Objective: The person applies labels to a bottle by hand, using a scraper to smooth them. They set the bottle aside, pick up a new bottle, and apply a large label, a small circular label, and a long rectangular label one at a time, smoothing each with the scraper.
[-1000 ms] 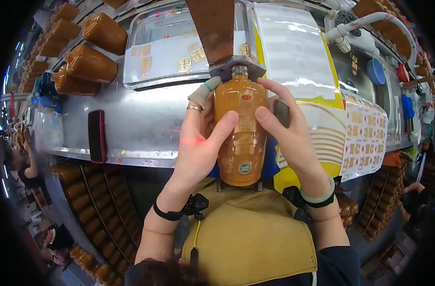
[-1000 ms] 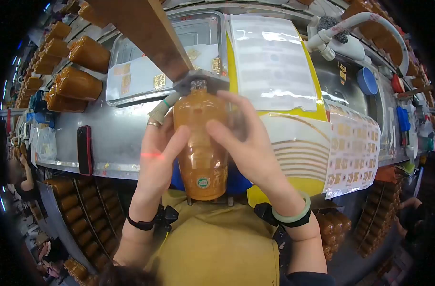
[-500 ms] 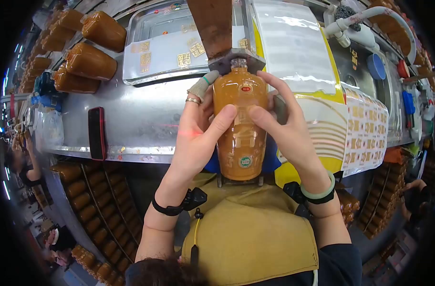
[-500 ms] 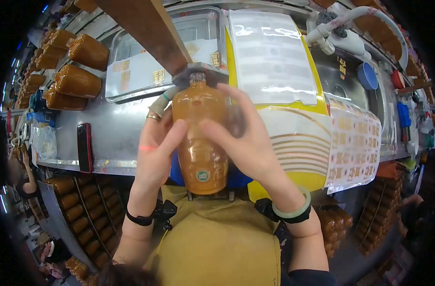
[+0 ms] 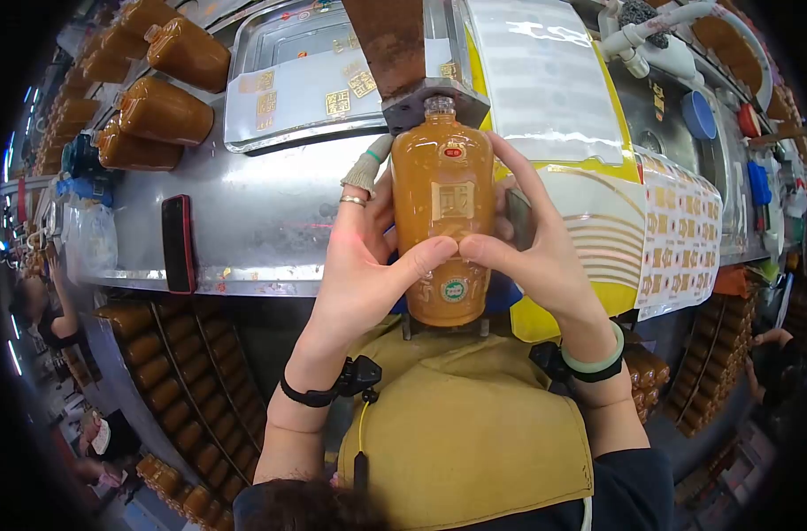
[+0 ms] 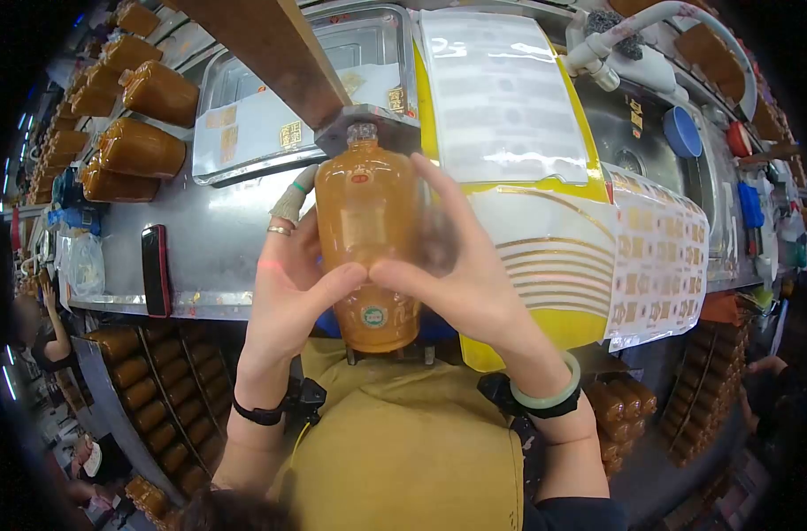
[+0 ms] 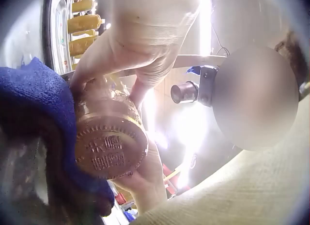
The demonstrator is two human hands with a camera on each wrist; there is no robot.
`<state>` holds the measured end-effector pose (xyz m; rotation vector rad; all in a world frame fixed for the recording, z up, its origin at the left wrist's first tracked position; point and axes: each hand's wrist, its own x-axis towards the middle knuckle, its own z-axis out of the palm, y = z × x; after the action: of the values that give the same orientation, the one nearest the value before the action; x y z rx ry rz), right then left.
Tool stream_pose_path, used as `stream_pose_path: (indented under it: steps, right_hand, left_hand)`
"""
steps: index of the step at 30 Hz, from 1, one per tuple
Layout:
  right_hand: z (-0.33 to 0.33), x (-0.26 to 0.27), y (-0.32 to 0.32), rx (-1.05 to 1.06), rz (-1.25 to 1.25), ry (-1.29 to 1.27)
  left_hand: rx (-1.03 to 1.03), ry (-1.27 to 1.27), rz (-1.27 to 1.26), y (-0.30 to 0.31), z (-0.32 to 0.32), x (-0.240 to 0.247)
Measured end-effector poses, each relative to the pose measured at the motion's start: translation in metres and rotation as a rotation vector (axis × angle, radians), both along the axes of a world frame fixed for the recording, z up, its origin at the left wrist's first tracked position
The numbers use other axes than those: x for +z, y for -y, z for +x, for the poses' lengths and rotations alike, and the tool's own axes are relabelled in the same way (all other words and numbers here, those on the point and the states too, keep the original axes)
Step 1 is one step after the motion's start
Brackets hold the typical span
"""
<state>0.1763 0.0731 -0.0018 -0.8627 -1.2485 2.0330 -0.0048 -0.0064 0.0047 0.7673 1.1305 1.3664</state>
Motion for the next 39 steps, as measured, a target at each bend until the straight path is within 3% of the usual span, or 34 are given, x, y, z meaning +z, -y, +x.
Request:
stream_pose_path:
  steps: [2, 12, 18, 21, 30, 33, 35, 36, 38, 39]
  right_hand:
    - [0.002, 0.007, -0.005, 0.105, 0.011, 0.050]
    - [0.008, 0.002, -0.009, 0.134, 0.024, 0.027]
    - [0.012, -0.003, -0.011, 0.086, 0.023, 0.042]
    - [0.018, -0.008, -0.017, 0.070, 0.026, 0.048]
    - [0.025, 0.005, -0.023, -0.056, 0.107, 0.053]
    - [0.023, 0.015, -0.026, -0.088, 0.227, 0.063]
    - [0.014, 0.020, -0.028, -0.218, 0.510, 0.108]
    - [0.010, 0.023, -0.029, -0.215, 0.511, 0.105]
    - [0.005, 0.030, -0.032, -0.248, 0.818, 0.129]
    - [0.004, 0.039, -0.032, -0.230, 1.057, 0.259]
  left_hand:
    - [-0.001, 0.000, 0.008, 0.000, 0.000, -0.001]
    - [-0.003, 0.089, -0.001, 0.001, -0.005, -0.003]
    - [0.076, 0.134, -0.023, -0.001, 0.006, 0.001]
    - [0.076, -0.003, -0.107, -0.002, 0.011, 0.003]
    - [0.077, -0.039, -0.028, -0.003, 0.017, 0.007]
    - [0.042, -0.076, -0.037, -0.001, 0.015, 0.007]
    - [0.032, -0.076, -0.011, 0.002, 0.014, 0.004]
    - [0.018, -0.073, 0.014, 0.003, 0.013, 0.002]
    - [0.021, 0.000, 0.042, 0.007, 0.011, -0.004]
    - [0.020, 0.075, 0.067, 0.009, 0.009, -0.005]
